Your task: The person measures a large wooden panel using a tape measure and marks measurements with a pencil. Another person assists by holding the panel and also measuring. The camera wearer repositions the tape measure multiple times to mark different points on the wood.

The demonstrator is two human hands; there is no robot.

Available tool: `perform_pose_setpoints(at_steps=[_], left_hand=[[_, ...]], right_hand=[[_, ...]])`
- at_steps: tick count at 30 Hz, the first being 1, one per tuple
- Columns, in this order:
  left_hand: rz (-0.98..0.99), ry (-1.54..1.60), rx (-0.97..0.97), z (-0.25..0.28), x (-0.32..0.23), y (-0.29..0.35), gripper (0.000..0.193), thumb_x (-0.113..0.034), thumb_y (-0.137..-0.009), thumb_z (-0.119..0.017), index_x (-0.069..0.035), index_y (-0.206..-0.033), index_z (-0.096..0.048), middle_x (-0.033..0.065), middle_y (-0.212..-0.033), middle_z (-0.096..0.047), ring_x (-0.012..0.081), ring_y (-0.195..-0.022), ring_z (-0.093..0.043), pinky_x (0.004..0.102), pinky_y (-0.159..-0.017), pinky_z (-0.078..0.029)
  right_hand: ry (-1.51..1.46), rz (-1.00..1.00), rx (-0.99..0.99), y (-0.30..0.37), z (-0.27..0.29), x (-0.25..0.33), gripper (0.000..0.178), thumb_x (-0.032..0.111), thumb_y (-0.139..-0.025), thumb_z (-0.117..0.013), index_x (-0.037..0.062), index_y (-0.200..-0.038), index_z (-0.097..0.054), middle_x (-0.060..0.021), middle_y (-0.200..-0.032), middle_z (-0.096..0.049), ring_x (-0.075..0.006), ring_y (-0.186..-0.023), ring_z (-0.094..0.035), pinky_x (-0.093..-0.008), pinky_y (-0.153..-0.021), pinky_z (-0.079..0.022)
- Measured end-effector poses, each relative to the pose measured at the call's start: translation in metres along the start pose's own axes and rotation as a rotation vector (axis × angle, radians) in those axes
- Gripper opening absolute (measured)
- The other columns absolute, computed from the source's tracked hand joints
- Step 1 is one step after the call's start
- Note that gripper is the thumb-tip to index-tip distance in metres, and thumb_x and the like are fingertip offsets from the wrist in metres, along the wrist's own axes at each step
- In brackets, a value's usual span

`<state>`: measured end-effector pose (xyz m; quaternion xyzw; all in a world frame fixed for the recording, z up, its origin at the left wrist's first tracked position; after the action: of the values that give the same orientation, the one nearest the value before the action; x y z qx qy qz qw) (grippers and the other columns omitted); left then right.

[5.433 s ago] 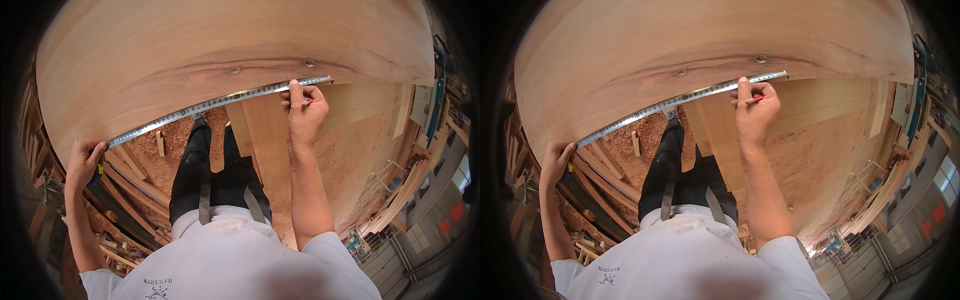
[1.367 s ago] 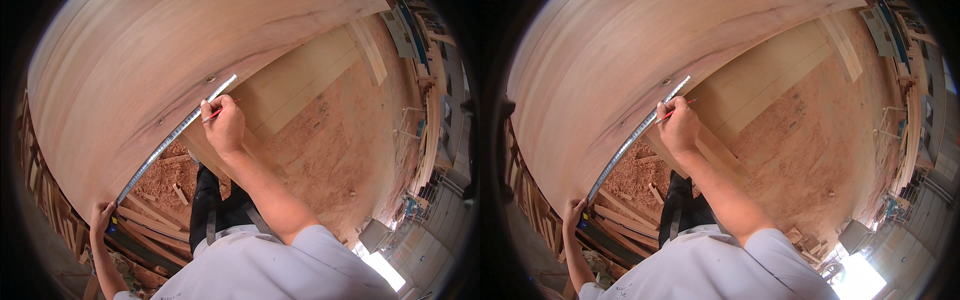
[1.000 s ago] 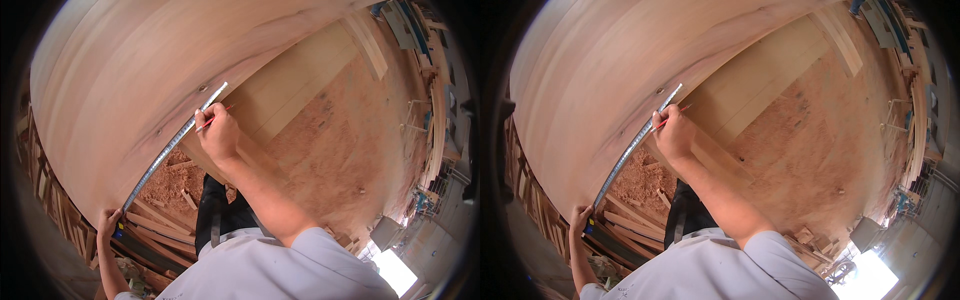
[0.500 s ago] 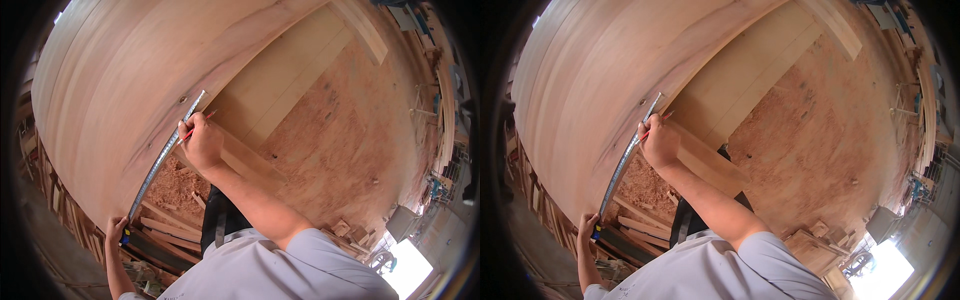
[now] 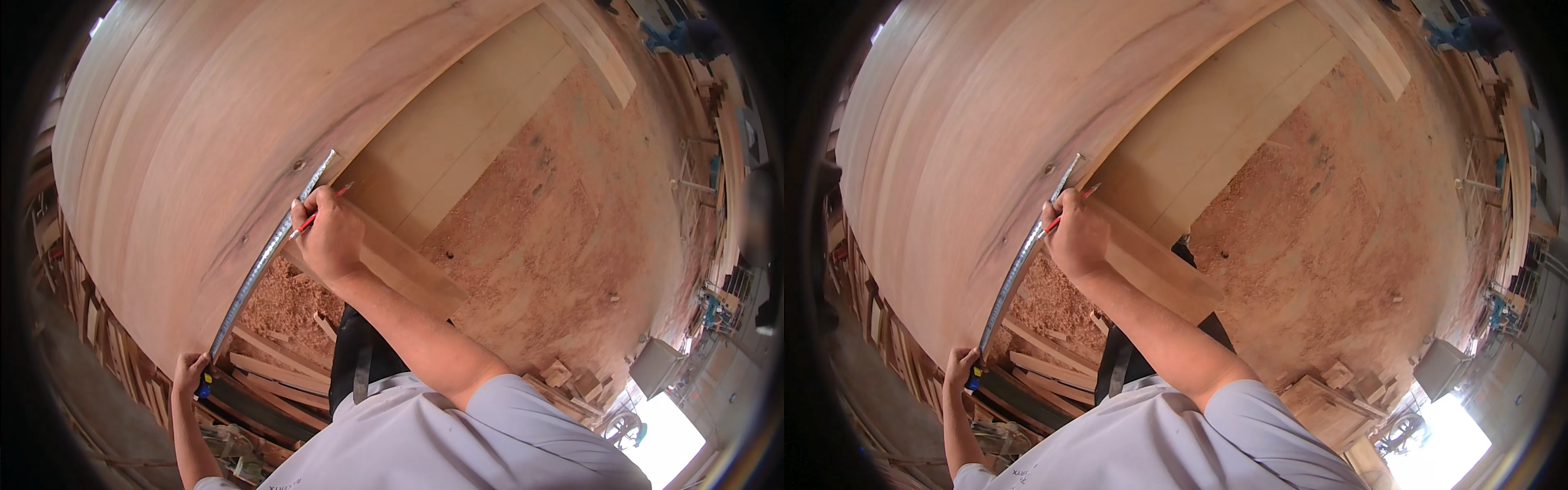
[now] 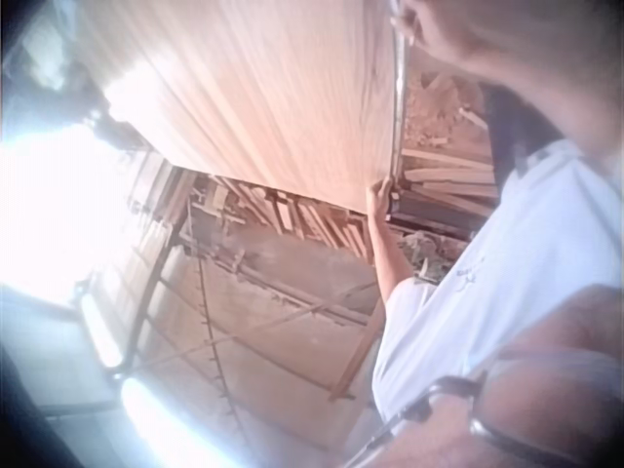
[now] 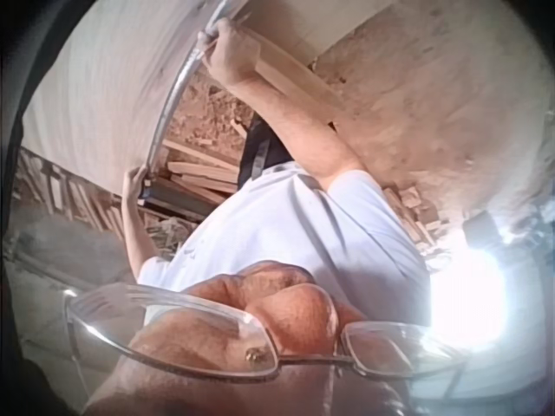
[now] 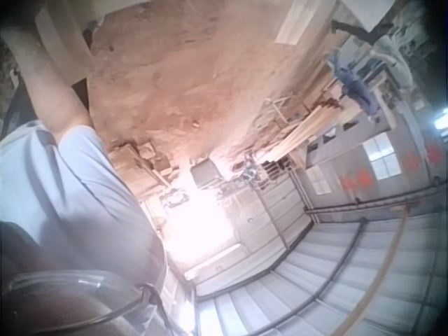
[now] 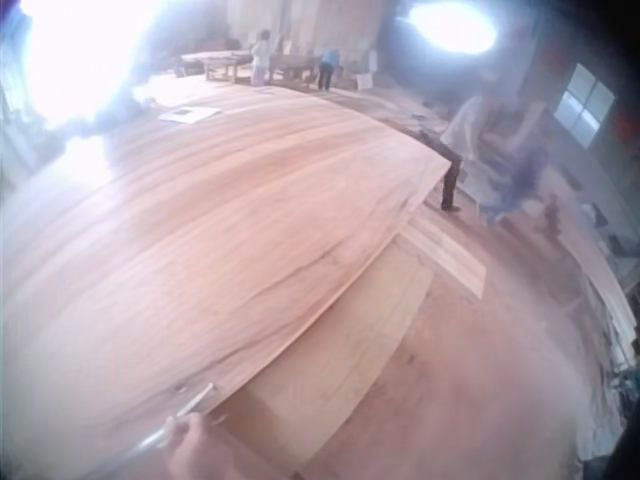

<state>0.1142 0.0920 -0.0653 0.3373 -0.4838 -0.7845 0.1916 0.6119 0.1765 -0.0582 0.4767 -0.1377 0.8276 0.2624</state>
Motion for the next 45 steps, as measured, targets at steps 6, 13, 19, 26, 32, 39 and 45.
perform_pose_setpoints(at_steps=[6,13,19,26,32,39,45], left_hand=[[-0.004,-0.079,-0.045,-0.001,-0.018,0.01,0.037,-0.022,-0.099,-0.06,0.004,-0.074,-0.068,0.0067,-0.063,-0.066,0.0154,-0.059,-0.063,0.0294,-0.058,-0.05],[0.06,-0.138,-0.142,0.008,-0.014,0.009,0.036,-0.022,-0.099,-0.061,0.005,-0.076,-0.071,0.0055,-0.062,-0.065,0.0128,-0.057,-0.061,0.0304,-0.057,-0.05],[0.078,-0.104,-0.158,0.006,-0.007,0.011,0.037,-0.02,-0.097,-0.062,0.004,-0.07,-0.069,0.0062,-0.058,-0.063,0.0135,-0.053,-0.059,0.0312,-0.055,-0.049],[0.038,-0.036,-0.122,0.005,-0.007,0.006,0.038,-0.021,-0.098,-0.062,0.005,-0.07,-0.066,0.006,-0.059,-0.064,0.013,-0.054,-0.061,0.0293,-0.054,-0.049],[-0.01,-0.04,-0.08,0.005,-0.009,0.005,0.042,-0.025,-0.099,-0.061,0.004,-0.07,-0.064,0.0058,-0.059,-0.063,0.0134,-0.054,-0.061,0.0282,-0.053,-0.048],[-0.013,0.01,-0.078,0.003,-0.005,0.004,0.039,-0.019,-0.099,-0.059,0.005,-0.068,-0.064,0.0065,-0.057,-0.062,0.0136,-0.053,-0.061,0.0279,-0.052,-0.047],[-0.035,-0.049,-0.061,0.002,-0.009,0.004,0.04,-0.019,-0.1,-0.057,0.004,-0.069,-0.065,0.0069,-0.058,-0.063,0.0133,-0.053,-0.061,0.0274,-0.053,-0.048]], right_hand=[[-0.078,-0.081,0.103,0.001,-0.005,0.001,0.024,0.027,-0.092,-0.068,0.0085,-0.085,-0.054,-0.0096,-0.065,-0.063,-0.031,-0.06,-0.065,-0.0442,-0.055,-0.05],[-0.026,-0.035,0.156,-0.003,-0.007,0.003,0.028,0.024,-0.093,-0.07,0.0043,-0.079,-0.057,-0.0094,-0.063,-0.065,-0.0243,-0.056,-0.065,-0.0368,-0.057,-0.051],[-0.123,-0.043,0.188,-0.002,-0.009,0.001,0.027,0.019,-0.095,-0.069,0.0022,-0.078,-0.055,-0.0067,-0.062,-0.065,-0.0107,-0.053,-0.059,-0.0274,-0.053,-0.047],[-0.149,-0.021,0.185,0.0,-0.009,0.007,0.027,0.019,-0.096,-0.067,0.0023,-0.08,-0.053,-0.0051,-0.064,-0.063,-0.0078,-0.054,-0.055,-0.0239,-0.052,-0.044],[-0.128,-0.064,0.187,0.0,-0.01,0.008,0.027,0.018,-0.096,-0.067,0.0024,-0.08,-0.053,-0.0045,-0.064,-0.062,-0.0081,-0.055,-0.056,-0.0247,-0.053,-0.045],[-0.177,-0.05,0.156,0.0,-0.01,0.004,0.026,0.016,-0.096,-0.068,0.0026,-0.079,-0.052,-0.0051,-0.063,-0.063,-0.0112,-0.058,-0.061,-0.0274,-0.056,-0.049],[-0.146,-0.065,0.164,-0.001,-0.009,0.003,0.026,0.016,-0.095,-0.068,0.0024,-0.079,-0.053,-0.0056,-0.063,-0.064,-0.0111,-0.058,-0.061,-0.0276,-0.056,-0.049]])
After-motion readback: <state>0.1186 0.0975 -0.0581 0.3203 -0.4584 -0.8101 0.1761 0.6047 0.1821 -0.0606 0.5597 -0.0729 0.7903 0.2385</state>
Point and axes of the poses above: each hand's wrist, its own y-axis away from the middle knuckle, its own z-axis out of the back of the hand, x = y × z, the point moved 9 cm from there along -y, towards the middle knuckle
